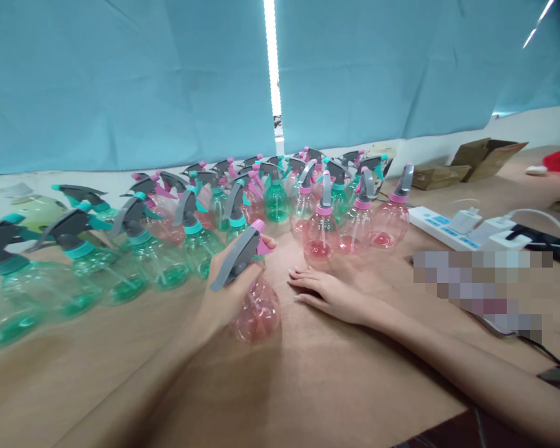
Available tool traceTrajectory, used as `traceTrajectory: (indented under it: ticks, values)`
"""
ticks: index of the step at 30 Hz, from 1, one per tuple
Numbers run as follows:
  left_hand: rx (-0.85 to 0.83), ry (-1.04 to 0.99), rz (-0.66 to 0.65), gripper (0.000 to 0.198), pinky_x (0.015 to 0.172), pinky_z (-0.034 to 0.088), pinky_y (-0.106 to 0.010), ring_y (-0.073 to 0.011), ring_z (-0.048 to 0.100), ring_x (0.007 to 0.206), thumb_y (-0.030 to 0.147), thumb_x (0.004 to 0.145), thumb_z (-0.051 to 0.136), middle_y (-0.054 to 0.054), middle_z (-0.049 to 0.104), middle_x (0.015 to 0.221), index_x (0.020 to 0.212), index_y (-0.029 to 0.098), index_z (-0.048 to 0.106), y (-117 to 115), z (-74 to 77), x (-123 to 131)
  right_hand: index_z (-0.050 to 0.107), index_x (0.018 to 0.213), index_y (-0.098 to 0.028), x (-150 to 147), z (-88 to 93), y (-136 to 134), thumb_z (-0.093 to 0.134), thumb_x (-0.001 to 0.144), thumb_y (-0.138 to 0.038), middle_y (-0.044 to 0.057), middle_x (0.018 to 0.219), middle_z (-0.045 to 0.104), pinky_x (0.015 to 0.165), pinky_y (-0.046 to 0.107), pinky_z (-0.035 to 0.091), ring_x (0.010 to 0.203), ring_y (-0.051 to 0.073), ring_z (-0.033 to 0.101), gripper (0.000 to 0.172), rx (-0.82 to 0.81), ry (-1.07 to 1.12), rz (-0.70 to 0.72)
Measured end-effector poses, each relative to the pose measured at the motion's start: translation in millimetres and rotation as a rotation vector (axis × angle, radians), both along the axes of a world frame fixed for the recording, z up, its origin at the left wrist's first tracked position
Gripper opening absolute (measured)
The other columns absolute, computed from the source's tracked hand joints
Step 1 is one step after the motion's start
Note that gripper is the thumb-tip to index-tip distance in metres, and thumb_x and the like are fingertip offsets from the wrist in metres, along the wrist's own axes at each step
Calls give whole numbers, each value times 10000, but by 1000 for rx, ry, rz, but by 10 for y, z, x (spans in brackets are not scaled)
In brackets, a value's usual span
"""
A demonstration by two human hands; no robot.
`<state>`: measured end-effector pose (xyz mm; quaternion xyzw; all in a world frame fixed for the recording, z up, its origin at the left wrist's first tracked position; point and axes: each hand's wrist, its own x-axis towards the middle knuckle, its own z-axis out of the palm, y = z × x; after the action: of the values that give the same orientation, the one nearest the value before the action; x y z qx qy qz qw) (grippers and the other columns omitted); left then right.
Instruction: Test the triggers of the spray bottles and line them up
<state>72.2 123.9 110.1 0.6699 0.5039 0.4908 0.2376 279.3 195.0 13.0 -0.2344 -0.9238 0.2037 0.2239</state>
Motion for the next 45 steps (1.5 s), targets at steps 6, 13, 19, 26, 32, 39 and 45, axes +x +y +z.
traceTrajectory:
  ticks: [6, 13, 19, 26, 32, 39, 45]
  values:
    - [0, -18, -9, 312, 700, 449, -291, -134, 602, 735, 189, 817, 558, 28, 662, 1149, 1103, 284, 641, 2, 20, 10, 562, 1323, -169, 2, 16, -14, 481, 978, -339, 109, 1388, 549, 1129, 450, 355, 1346, 238, 442, 393, -8, -19, -7]
    - [9, -16, -12, 313, 779, 463, -311, -188, 621, 922, 195, 834, 549, 10, 656, 1171, 1119, 286, 642, 6, -6, 8, 569, 1316, -175, 2, 18, -15, 481, 975, -336, 110, 1382, 555, 1125, 459, 358, 1339, 244, 451, 387, -27, 6, -5]
    - [1, 9, 2, 318, 739, 476, -322, -178, 608, 784, 190, 818, 541, 8, 671, 1102, 1098, 291, 654, 7, -3, 0, 560, 1324, -191, 5, 17, -14, 483, 975, -342, 101, 1383, 556, 1125, 470, 358, 1340, 244, 449, 388, -25, 1, -4]
    - [5, 23, 33, 302, 713, 482, -344, -146, 496, 575, 174, 803, 532, 20, 632, 802, 1048, 282, 672, 1, -21, -13, 561, 1327, -185, 2, 13, -14, 483, 975, -351, 97, 1381, 559, 1133, 440, 355, 1346, 236, 441, 396, -16, -6, -8]
    - [30, 29, 55, 237, 736, 486, -345, -161, 539, 648, 181, 812, 532, 16, 611, 751, 963, 274, 690, 16, -42, -23, 559, 1325, -150, -1, 19, -11, 479, 978, -342, 119, 1391, 545, 1134, 448, 351, 1348, 241, 439, 405, -10, -28, -9]
    - [28, 33, 60, 111, 748, 497, -348, -182, 589, 742, 195, 812, 545, 1, 650, 820, 820, 245, 644, 25, -20, -16, 562, 1325, -181, 2, 16, -15, 486, 973, -341, 106, 1383, 554, 1130, 460, 355, 1345, 244, 443, 394, -23, 1, -5]
    - [41, 15, 55, 89, 692, 458, -327, -184, 592, 746, 199, 808, 544, 15, 621, 791, 779, 260, 600, 28, -4, 0, 559, 1326, -205, 1, 5, -7, 494, 969, -340, 95, 1384, 555, 1131, 469, 348, 1347, 242, 441, 387, -37, 15, 3]
